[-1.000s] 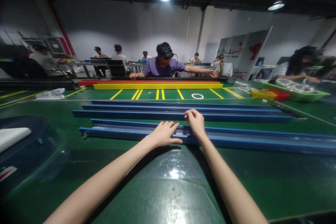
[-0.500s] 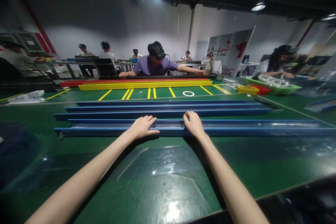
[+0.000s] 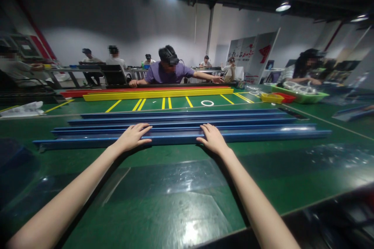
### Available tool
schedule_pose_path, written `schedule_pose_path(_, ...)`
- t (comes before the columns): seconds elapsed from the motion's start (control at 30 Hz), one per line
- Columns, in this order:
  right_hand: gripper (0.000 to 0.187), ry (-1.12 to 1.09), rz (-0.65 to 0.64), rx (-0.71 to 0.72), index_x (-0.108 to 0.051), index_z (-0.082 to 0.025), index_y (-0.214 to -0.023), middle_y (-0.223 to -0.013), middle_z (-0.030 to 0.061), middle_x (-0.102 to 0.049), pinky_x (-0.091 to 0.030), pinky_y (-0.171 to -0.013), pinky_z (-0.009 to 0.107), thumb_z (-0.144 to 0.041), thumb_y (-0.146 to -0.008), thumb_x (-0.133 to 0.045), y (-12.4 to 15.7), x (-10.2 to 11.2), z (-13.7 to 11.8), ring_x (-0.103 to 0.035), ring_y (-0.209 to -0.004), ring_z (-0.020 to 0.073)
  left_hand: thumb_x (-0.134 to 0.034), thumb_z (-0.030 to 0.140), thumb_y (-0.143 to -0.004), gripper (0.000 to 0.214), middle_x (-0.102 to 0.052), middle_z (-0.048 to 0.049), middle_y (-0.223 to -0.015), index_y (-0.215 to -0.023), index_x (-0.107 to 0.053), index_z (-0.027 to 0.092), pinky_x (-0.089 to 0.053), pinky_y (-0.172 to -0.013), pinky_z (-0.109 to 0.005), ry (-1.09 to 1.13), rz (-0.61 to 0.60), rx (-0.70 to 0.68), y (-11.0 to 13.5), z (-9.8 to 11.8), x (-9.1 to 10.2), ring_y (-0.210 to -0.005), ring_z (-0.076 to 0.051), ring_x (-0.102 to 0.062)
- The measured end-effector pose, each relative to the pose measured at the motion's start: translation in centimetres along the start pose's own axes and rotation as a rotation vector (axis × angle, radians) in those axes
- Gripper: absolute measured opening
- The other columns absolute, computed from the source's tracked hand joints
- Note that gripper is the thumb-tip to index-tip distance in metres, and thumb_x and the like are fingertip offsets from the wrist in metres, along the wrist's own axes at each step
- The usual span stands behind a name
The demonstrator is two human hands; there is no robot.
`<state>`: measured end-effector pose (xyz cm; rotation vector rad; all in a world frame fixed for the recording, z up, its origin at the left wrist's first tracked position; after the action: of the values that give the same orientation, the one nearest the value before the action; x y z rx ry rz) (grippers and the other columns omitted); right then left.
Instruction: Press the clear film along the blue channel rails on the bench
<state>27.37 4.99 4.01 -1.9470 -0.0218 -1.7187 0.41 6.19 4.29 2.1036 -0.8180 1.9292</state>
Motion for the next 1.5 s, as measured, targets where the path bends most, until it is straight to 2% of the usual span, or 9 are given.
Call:
schedule_pose_path(0.1,0.062,0.070,-0.011,0.005,-0.034,-0.013,-0.129,-0.133,0.0128,-0.036,-0.021,-0.101,0.039,-0.052,-0.080,-0.035,-0.6,-0.9,-0.4,-0.025,-0.125,0.0232,-0.040,0.052,-0.080,0.054,-0.034,-0.0056,-0.135,-0.128,-0.035,0.028,-0.024,-0.097,-0.037,-0.031,0.005,0.015,0.1,-0.6,-0.1,-0.124,-0.022,-0.028)
schedule_pose_path(0.33,0.063,0.107,-0.024,-0.017,-0.031,-0.015,-0.131,-0.137,0.0107,-0.031,-0.018,-0.102,0.040,-0.053,-0.081,-0.033,-1.8,-1.8,-0.2,-0.018,-0.128,0.0219,-0.039,0.056,-0.079,0.060,-0.036,-0.0072,-0.134,-0.130,-0.032,0.026,-0.022,-0.098,-0.038,-0.063,0.031,0.108,0.0,-1.9,-0.3,-0.123,-0.022,-0.030)
schedule_pose_path(0.73,0.065,0.129,-0.047,-0.014,-0.031,-0.013,-0.132,-0.136,0.0093,-0.033,-0.022,-0.100,0.038,-0.053,-0.081,-0.031,-2.9,-2.3,0.5,-0.026,-0.125,0.0223,-0.036,0.064,-0.074,0.065,-0.046,-0.0073,-0.126,-0.126,-0.040,0.024,-0.023,-0.095,-0.039,-0.056,0.111,0.109,-1.1,-2.8,-0.8,-0.116,-0.023,-0.039)
schedule_pose_path(0.93,0.065,0.140,-0.046,-0.014,-0.033,-0.012,-0.131,-0.134,0.0101,-0.037,-0.025,-0.098,0.036,-0.054,-0.081,-0.030,-3.4,-2.4,0.7,-0.030,-0.123,0.0231,-0.037,0.066,-0.072,0.068,-0.050,-0.0070,-0.122,-0.125,-0.040,0.024,-0.027,-0.091,-0.037,-0.019,0.080,0.115,-1.8,-3.4,-1.1,-0.111,-0.023,-0.044)
schedule_pose_path(1.5,0.063,0.180,-0.069,-0.038,-0.032,-0.012,-0.131,-0.133,0.0123,-0.037,-0.035,-0.088,0.037,-0.052,-0.082,-0.027,-6.3,-4.0,1.1,-0.030,-0.121,0.0249,-0.035,0.071,-0.069,0.074,-0.048,-0.0087,-0.123,-0.125,-0.040,0.023,-0.028,-0.093,-0.035,0.009,0.032,0.147,-4.1,-6.0,-2.4,-0.112,-0.022,-0.043)
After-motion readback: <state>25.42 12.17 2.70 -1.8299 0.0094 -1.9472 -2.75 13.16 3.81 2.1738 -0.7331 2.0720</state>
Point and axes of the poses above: each hand's wrist, its own y-axis away from the middle knuckle, its own x-axis out of the back of the hand, z = x × y, the point moved 10 cm from there along -y, towards the middle knuckle
